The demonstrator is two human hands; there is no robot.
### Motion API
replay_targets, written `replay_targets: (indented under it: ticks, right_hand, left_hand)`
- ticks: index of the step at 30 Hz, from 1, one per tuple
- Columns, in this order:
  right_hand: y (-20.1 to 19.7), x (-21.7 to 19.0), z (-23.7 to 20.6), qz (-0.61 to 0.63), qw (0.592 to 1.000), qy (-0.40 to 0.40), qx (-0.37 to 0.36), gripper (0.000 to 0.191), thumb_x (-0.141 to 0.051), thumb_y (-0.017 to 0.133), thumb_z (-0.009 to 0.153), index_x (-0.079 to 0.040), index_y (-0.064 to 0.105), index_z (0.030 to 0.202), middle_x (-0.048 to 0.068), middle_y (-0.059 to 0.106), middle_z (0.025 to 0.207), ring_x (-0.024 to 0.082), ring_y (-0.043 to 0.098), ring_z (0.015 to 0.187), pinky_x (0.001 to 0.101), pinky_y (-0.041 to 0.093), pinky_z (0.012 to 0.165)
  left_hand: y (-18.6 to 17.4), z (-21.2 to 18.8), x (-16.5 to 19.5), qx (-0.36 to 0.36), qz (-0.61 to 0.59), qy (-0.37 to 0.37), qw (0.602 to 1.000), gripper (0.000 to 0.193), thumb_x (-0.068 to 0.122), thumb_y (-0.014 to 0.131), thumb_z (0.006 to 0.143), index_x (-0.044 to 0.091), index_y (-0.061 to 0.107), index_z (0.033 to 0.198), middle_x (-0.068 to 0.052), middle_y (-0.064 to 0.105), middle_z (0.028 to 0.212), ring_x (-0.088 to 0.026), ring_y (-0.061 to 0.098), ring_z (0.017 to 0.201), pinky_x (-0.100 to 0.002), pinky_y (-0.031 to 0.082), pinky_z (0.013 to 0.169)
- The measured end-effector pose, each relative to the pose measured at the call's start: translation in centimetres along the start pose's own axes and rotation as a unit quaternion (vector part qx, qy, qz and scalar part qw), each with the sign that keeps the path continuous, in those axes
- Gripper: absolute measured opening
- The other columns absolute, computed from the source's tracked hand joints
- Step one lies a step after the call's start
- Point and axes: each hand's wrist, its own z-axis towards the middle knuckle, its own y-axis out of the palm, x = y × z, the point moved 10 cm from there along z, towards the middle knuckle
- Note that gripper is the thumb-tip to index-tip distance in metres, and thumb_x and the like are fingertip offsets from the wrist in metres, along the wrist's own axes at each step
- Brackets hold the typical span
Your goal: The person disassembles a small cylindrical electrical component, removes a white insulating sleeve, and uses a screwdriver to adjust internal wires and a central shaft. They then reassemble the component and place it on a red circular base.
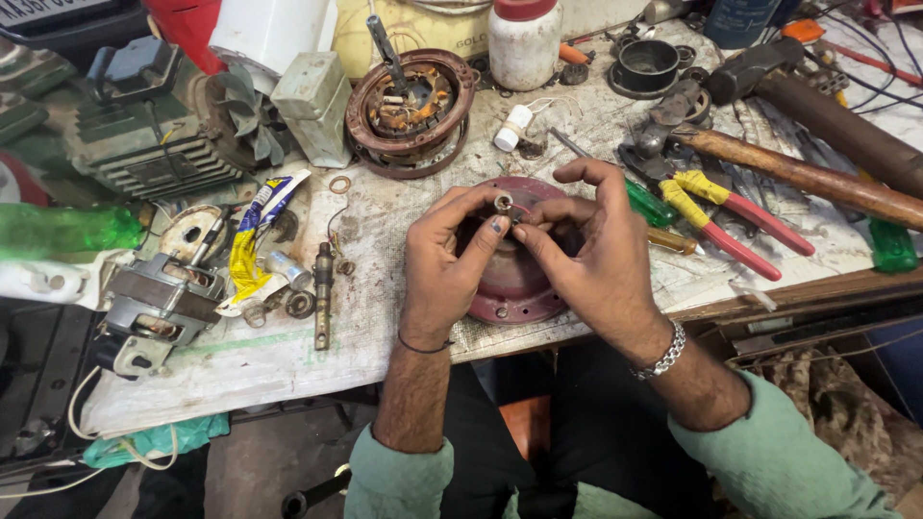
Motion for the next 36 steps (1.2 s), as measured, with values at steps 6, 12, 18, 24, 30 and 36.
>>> replay_targets:
  ticks: [6,12,18,24,30,36]
  right_hand:
    - [0.0,1.6,0.2,0.034,0.999,0.03,-0.022,0.061,0.0,0.08,0.088,0.0,0.038,0.133,0.011,0.077,0.096,0.011,0.073,0.09,0.0244,0.06,0.08]
    - [0.6,3.1,0.6,0.155,0.985,0.062,-0.047,0.061,0.004,0.078,0.089,-0.002,0.037,0.134,0.011,0.073,0.098,0.011,0.07,0.093,0.0246,0.058,0.082]
    - [0.4,2.8,0.2,0.118,0.991,0.062,-0.026,0.059,0.004,0.077,0.09,-0.002,0.038,0.133,0.011,0.076,0.098,0.011,0.072,0.094,0.0247,0.06,0.084]
    - [0.0,0.9,0.2,0.022,0.999,0.028,-0.017,0.057,0.002,0.079,0.089,-0.001,0.04,0.13,0.011,0.078,0.095,0.011,0.074,0.093,0.0251,0.06,0.081]
    - [-0.3,-2.6,0.0,-0.17,0.98,-0.099,-0.018,0.047,-0.005,0.081,0.087,-0.001,0.05,0.122,0.012,0.076,0.096,0.022,0.076,0.088,0.0303,0.059,0.074]
    - [0.6,-5.7,-1.3,-0.309,0.921,-0.235,0.017,0.026,-0.007,0.082,0.083,-0.004,0.071,0.106,0.01,0.069,0.091,0.029,0.067,0.085,0.0404,0.053,0.078]
  left_hand:
    - [0.2,0.0,0.0,-0.001,-0.021,-0.024,0.999,0.021,-0.002,0.064,0.101,-0.009,0.066,0.12,-0.008,0.065,0.115,-0.013,0.067,0.105,-0.024,0.059,0.09]
    - [0.1,0.0,0.1,0.004,-0.007,-0.016,1.0,0.021,-0.003,0.066,0.1,-0.01,0.066,0.12,-0.009,0.065,0.116,-0.012,0.065,0.106,-0.025,0.059,0.09]
    - [0.1,-0.1,0.1,0.007,-0.002,-0.012,1.0,0.022,-0.003,0.066,0.1,-0.01,0.066,0.121,-0.009,0.065,0.116,-0.012,0.065,0.106,-0.024,0.058,0.091]
    - [0.0,-0.1,-0.2,0.009,-0.019,-0.028,0.999,0.022,-0.003,0.066,0.099,-0.01,0.066,0.12,-0.008,0.064,0.114,-0.012,0.065,0.104,-0.025,0.059,0.089]
    - [0.0,-0.1,-0.3,0.011,-0.006,-0.016,1.0,0.023,-0.004,0.067,0.1,-0.01,0.066,0.122,-0.007,0.065,0.115,-0.011,0.064,0.106,-0.024,0.056,0.092]
    - [0.0,-0.1,-0.5,0.012,-0.019,-0.023,0.999,0.023,-0.004,0.067,0.099,-0.009,0.067,0.122,-0.006,0.065,0.114,-0.011,0.064,0.103,-0.023,0.056,0.089]
